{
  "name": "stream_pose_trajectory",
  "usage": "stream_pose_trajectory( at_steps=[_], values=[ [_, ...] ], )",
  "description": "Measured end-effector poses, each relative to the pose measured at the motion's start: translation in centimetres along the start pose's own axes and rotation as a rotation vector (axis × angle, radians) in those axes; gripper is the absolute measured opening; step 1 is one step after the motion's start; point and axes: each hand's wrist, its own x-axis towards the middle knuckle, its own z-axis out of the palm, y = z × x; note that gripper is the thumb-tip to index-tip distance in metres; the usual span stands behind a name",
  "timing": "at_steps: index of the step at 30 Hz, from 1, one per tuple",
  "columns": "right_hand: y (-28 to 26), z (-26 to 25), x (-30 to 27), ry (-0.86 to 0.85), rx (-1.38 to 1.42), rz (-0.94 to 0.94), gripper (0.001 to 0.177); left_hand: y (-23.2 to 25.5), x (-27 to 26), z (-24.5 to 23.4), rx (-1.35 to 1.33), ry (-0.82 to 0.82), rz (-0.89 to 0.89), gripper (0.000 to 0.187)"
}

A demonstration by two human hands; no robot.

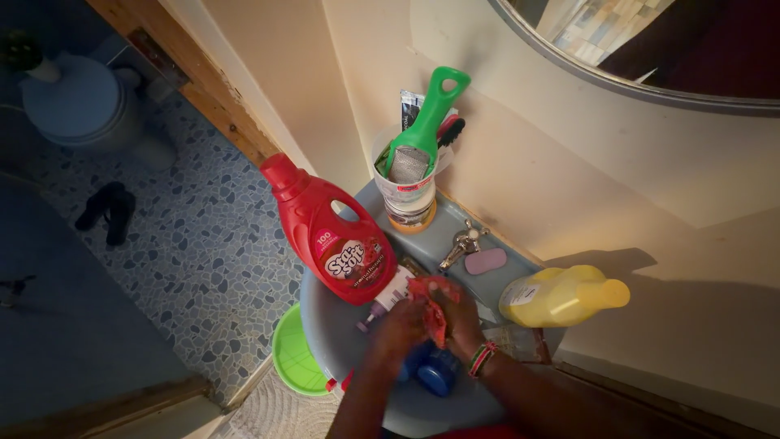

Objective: The person washes a red cloth in a sink, then moves to a window to wipe the glass and frame with the cloth. After cleaning the window, the person returns to the sink to wash the cloth again and wring it out.

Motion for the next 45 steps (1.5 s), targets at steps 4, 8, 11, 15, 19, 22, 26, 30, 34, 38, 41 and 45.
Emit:
stream_pose_trajectory(
  at_steps=[4,8,11,15,19,22,26,30,34,38,41,45],
  values=[
    [-0.4,1.9,-0.7,0.029,0.207,0.257,0.039,0.9,-0.6,-2.5,0.551,-0.082,0.35,0.042],
    [0.0,0.3,-1.4,-0.069,0.005,0.165,0.053,1.2,-3.6,-3.0,1.037,0.211,0.464,0.061],
    [1.2,-1.8,-0.2,-0.064,-0.1,0.118,0.057,1.4,-5.7,-3.9,1.428,0.203,0.678,0.106],
    [4.2,-2.5,0.9,0.018,-0.275,0.014,0.061,0.2,-6.5,-2.6,1.598,0.274,0.28,0.128],
    [5.0,-1.7,0.3,-0.023,-0.73,-0.249,0.055,-0.8,-5.8,-2.9,1.56,0.313,0.21,0.105],
    [5.0,0.0,-1.1,-0.167,-1.025,-0.62,0.052,-1.9,-4.7,-4.6,1.482,0.283,0.222,0.094],
    [4.9,1.2,-5.3,-0.249,-1.072,-0.639,0.039,-4.0,-3.7,-6.5,1.223,0.203,0.589,0.082],
    [4.4,-0.4,-3.1,-0.125,-1.085,-0.675,0.033,-1.3,-6.9,-4.8,1.131,0.161,0.442,0.09],
    [3.2,-2.8,0.1,0.048,-0.925,-0.55,0.032,1.9,-10.2,-2.2,0.802,0.147,-0.126,0.112],
    [1.7,-0.1,-2.0,0.053,-1.128,-0.802,0.038,-0.9,-7.0,-3.6,0.499,0.065,0.054,0.107],
    [0.6,2.6,-6.4,-0.164,-1.098,-0.833,0.041,-2.8,-5.5,-4.2,0.269,-0.062,0.358,0.091],
    [-1.2,3.4,-4.6,-0.228,-1.044,-0.866,0.04,0.2,-9.9,-2.2,0.47,0.055,0.125,0.099]
  ],
)
